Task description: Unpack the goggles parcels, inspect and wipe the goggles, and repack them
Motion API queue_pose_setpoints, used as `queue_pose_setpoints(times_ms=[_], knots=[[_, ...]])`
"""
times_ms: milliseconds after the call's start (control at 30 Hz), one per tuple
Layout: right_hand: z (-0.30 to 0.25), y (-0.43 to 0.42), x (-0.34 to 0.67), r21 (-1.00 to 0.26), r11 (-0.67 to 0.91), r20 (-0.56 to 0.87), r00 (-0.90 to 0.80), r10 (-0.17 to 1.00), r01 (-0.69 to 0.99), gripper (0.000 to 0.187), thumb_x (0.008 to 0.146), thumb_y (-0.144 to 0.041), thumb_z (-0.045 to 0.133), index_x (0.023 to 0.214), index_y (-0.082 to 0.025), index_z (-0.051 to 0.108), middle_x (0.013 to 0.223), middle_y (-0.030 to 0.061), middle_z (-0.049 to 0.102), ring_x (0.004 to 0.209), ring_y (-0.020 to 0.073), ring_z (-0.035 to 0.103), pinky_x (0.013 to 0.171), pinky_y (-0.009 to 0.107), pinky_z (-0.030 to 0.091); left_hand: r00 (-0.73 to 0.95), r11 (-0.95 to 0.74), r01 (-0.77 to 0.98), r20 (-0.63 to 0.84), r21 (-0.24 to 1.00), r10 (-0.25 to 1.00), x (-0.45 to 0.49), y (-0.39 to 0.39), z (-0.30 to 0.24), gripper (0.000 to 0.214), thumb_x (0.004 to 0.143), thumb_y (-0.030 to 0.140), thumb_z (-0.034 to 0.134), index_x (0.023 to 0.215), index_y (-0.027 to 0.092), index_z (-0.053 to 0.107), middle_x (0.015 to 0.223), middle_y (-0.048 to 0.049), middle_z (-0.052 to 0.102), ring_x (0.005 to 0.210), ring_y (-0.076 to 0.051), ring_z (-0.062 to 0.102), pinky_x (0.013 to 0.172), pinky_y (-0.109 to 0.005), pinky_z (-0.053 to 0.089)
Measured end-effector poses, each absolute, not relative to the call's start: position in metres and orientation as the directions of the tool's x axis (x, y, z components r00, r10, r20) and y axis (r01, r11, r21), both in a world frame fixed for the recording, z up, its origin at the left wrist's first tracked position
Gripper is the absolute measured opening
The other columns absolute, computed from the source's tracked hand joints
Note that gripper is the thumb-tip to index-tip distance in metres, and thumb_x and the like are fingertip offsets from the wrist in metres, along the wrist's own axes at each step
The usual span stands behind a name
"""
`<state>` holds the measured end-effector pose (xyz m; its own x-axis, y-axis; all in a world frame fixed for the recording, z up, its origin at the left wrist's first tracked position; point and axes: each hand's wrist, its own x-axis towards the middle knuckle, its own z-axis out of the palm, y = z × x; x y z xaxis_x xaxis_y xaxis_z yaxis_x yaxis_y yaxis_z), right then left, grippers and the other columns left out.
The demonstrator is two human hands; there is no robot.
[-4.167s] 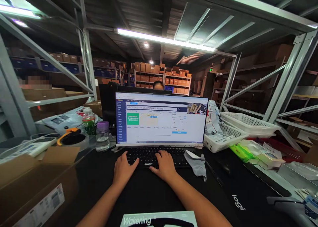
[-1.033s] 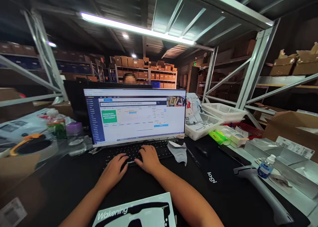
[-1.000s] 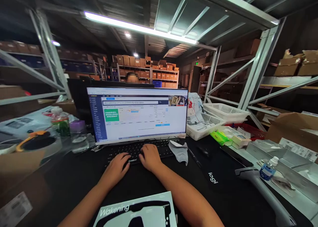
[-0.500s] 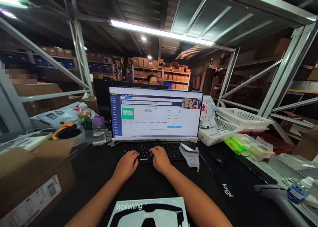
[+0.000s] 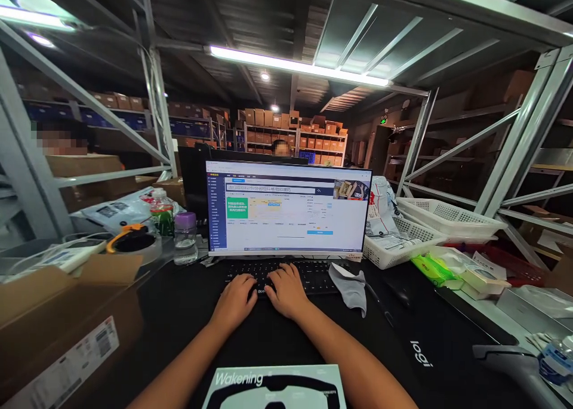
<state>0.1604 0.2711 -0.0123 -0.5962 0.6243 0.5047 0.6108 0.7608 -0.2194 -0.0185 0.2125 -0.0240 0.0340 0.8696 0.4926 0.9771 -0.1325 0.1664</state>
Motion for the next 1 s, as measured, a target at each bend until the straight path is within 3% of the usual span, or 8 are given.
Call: queue_pose_setpoints(times_ms=[100,167,300,467,633,800,900,1000], knots=[[-0.008,0.275,0.157,-0.233,0.734,0.51,-0.563,0.651,0.638,0.038,0.099,-0.027,0.049,0.136,-0.018,0.055,0.115,0.0095,0.071,0.129,0.0269,0.05,0.12,0.052,0.025,0.036,-0.136,0.976,0.493,0.168,0.869,-0.019,0.214,-0.024,0.017,0.094,0.023,0.063,0.109,0.015,0.065,0.114,-0.0067,0.065,0.109,-0.023,0.062,0.095,-0.045,0.053],[-0.007,0.275,0.157,-0.229,0.727,0.519,-0.55,0.654,0.648,0.039,0.099,-0.021,0.047,0.137,-0.02,0.054,0.117,0.0087,0.069,0.129,0.0255,0.05,0.121,0.05,0.023,0.035,-0.138,0.975,0.497,0.172,0.867,-0.019,0.214,-0.025,0.016,0.094,0.023,0.063,0.109,0.015,0.065,0.114,-0.0066,0.065,0.108,-0.023,0.062,0.095,-0.045,0.053],[-0.011,0.272,0.157,-0.199,0.731,0.525,-0.559,0.642,0.653,0.032,0.096,-0.028,0.055,0.126,-0.022,0.063,0.132,0.0106,0.061,0.135,0.0291,0.043,0.122,0.051,0.02,0.023,-0.133,0.974,0.507,0.182,0.862,-0.02,0.215,-0.027,0.017,0.094,0.023,0.063,0.11,0.015,0.064,0.116,-0.0071,0.065,0.111,-0.023,0.061,0.096,-0.046,0.052],[-0.013,0.269,0.153,-0.209,0.719,0.533,-0.539,0.652,0.662,0.021,0.097,-0.034,0.056,0.104,-0.023,0.072,0.134,0.0094,0.06,0.137,0.0305,0.042,0.121,0.052,0.022,0.027,-0.134,0.976,0.512,0.174,0.858,-0.019,0.216,-0.027,0.017,0.094,0.022,0.064,0.109,0.015,0.064,0.115,-0.007,0.065,0.111,-0.023,0.061,0.096,-0.046,0.052],[-0.019,0.264,0.153,-0.254,0.688,0.542,-0.489,0.684,0.68,0.035,0.088,-0.015,0.056,0.122,-0.019,0.064,0.131,0.0129,0.061,0.131,0.0266,0.05,0.121,0.051,0.026,0.035,-0.132,0.979,0.512,0.156,0.859,-0.019,0.216,-0.025,0.016,0.093,0.022,0.064,0.108,0.015,0.065,0.113,-0.0065,0.065,0.109,-0.023,0.062,0.096,-0.046,0.052],[-0.023,0.264,0.156,-0.263,0.68,0.544,-0.477,0.691,0.685,0.052,0.077,-0.009,0.056,0.128,-0.02,0.06,0.137,0.0128,0.058,0.137,0.0272,0.045,0.123,0.053,0.021,0.037,-0.126,0.981,0.501,0.145,0.865,-0.018,0.215,-0.021,0.015,0.093,0.022,0.064,0.106,0.015,0.065,0.111,-0.0062,0.066,0.108,-0.023,0.062,0.095,-0.045,0.052],[-0.021,0.264,0.156,-0.254,0.679,0.544,-0.479,0.689,0.688,0.053,0.078,-0.01,0.055,0.13,-0.021,0.059,0.139,0.0113,0.058,0.138,0.0263,0.045,0.123,0.051,0.021,0.038,-0.124,0.982,0.499,0.141,0.866,-0.018,0.215,-0.019,0.014,0.094,0.022,0.063,0.105,0.015,0.065,0.11,-0.006,0.066,0.107,-0.022,0.062,0.094,-0.044,0.052],[-0.019,0.263,0.157,-0.246,0.661,0.538,-0.468,0.701,0.709,0.047,0.084,-0.01,0.051,0.129,-0.021,0.06,0.139,0.0097,0.059,0.135,0.0225,0.048,0.12,0.042,0.029,0.039,-0.123,0.983,0.496,0.137,0.868,-0.019,0.214,-0.018,0.013,0.095,0.023,0.062,0.105,0.015,0.065,0.11,-0.006,0.066,0.106,-0.022,0.063,0.094,-0.044,0.053]])
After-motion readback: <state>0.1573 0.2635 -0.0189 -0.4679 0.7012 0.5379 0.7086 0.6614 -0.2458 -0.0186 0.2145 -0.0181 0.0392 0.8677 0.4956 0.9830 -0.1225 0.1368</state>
